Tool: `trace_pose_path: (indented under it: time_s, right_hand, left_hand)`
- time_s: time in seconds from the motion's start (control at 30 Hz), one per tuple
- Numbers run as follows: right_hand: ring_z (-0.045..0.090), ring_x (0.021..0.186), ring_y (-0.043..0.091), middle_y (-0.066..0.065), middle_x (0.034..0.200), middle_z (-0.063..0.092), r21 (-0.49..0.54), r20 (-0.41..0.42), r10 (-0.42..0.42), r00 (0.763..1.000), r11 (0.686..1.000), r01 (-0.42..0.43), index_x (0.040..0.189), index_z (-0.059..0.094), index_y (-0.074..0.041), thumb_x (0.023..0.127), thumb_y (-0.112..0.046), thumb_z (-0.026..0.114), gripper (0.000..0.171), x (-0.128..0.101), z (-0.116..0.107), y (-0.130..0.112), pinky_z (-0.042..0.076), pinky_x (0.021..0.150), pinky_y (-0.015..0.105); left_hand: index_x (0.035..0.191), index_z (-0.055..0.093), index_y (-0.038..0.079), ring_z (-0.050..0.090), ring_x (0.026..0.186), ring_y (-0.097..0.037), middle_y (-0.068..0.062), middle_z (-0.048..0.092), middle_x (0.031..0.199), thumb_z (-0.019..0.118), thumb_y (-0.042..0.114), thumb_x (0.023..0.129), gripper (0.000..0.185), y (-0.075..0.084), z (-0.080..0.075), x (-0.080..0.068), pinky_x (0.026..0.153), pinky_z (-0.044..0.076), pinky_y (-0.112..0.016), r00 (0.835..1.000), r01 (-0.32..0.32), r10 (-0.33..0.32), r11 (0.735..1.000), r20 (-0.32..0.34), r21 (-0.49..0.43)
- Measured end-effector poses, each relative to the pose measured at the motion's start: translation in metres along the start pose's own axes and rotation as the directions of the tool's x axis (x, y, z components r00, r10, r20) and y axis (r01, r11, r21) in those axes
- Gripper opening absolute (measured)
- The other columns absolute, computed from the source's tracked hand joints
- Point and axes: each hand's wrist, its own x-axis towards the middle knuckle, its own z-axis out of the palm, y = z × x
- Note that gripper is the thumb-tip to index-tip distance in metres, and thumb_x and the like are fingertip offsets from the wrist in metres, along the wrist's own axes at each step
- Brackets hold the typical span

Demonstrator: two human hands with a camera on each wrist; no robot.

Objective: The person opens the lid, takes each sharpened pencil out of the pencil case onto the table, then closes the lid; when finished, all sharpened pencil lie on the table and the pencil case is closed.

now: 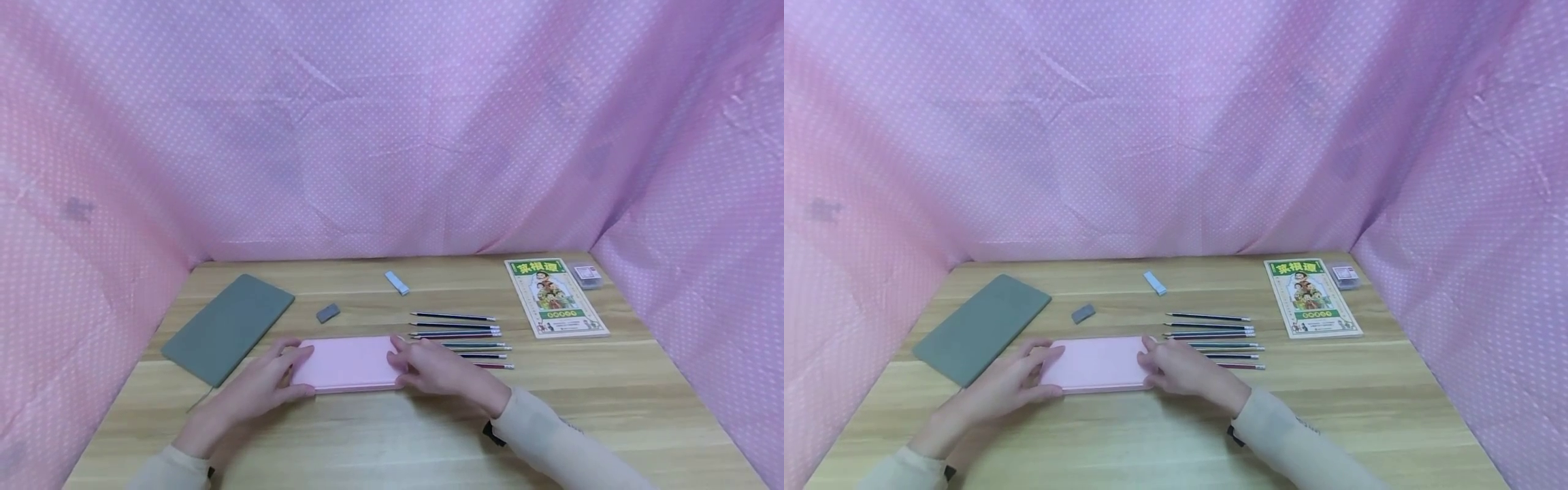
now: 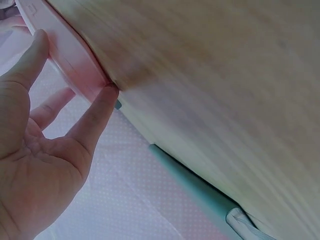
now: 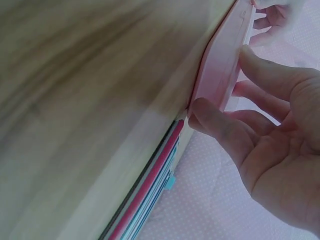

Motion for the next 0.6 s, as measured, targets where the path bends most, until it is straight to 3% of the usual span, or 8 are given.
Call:
trace_pose_path:
  time_s: [0.1, 0.2, 0.4, 0.5, 0.6]
  right_hand:
    - [0.026, 0.054, 0.006, 0.026, 0.148, 0.045, 0.005, 0.005, -0.011, 1.0, 1.0, 0.011, 0.116, 0.073, -0.007, 0.093, -0.022, 0.076, 0.028, -0.001, -0.002, 0.002, 0.045, 0.06, 0.02]
    - [0.026, 0.054, 0.006, 0.028, 0.147, 0.046, 0.006, -0.015, -0.03, 0.999, 1.0, 0.03, 0.113, 0.073, -0.006, 0.094, -0.021, 0.076, 0.025, -0.001, -0.003, 0.004, 0.047, 0.062, 0.021]
    - [0.031, 0.054, 0.007, 0.025, 0.148, 0.046, 0.031, -0.051, -0.02, 0.998, 0.999, 0.021, 0.131, 0.068, -0.004, 0.094, -0.022, 0.075, 0.042, -0.005, -0.001, 0.011, 0.053, 0.076, 0.026]
    - [0.064, 0.076, 0.011, 0.022, 0.145, 0.051, 0.024, -0.088, -0.039, 0.995, 0.999, 0.041, 0.132, 0.067, -0.003, 0.095, -0.021, 0.073, 0.042, -0.009, -0.002, 0.014, 0.057, 0.087, 0.029]
    - [0.07, 0.105, 0.022, 0.018, 0.137, 0.061, 0.005, -0.177, -0.089, 0.98, 0.996, 0.091, 0.132, 0.066, -0.002, 0.096, -0.016, 0.072, 0.039, -0.016, -0.009, 0.016, 0.058, 0.092, 0.033]
  left_hand:
    - [0.142, 0.059, 0.005, 0.059, 0.119, -0.038, -0.024, 0.051, 0.139, 0.078, 0.047, 0.086, 0.073, 0.0, 0.0, 0.003, 0.099, 0.052, -0.056, 1.0, 0.006, -0.006, 1.0, 0.009, -0.01]
    - [0.141, 0.059, 0.004, 0.059, 0.118, -0.038, -0.025, 0.052, 0.139, 0.078, 0.049, 0.086, 0.073, 0.0, 0.0, 0.006, 0.098, 0.053, -0.056, 1.0, -0.003, 0.003, 1.0, -0.001, -0.005]
    - [0.142, 0.059, 0.005, 0.06, 0.115, -0.033, -0.022, 0.052, 0.138, 0.078, 0.047, 0.086, 0.072, 0.001, 0.0, 0.01, 0.098, 0.053, -0.052, 1.0, -0.019, 0.019, 1.0, -0.006, 0.007]
    - [0.142, 0.058, 0.005, 0.061, 0.112, -0.032, -0.022, 0.051, 0.138, 0.077, 0.049, 0.088, 0.072, 0.002, 0.0, 0.01, 0.097, 0.054, -0.052, 1.0, -0.021, 0.021, 1.0, -0.003, 0.017]
    - [0.144, 0.057, 0.006, 0.062, 0.111, -0.034, -0.023, 0.05, 0.14, 0.071, 0.052, 0.091, 0.071, 0.003, -0.001, 0.008, 0.096, 0.054, -0.053, 1.0, -0.02, 0.02, 0.999, 0.001, 0.026]
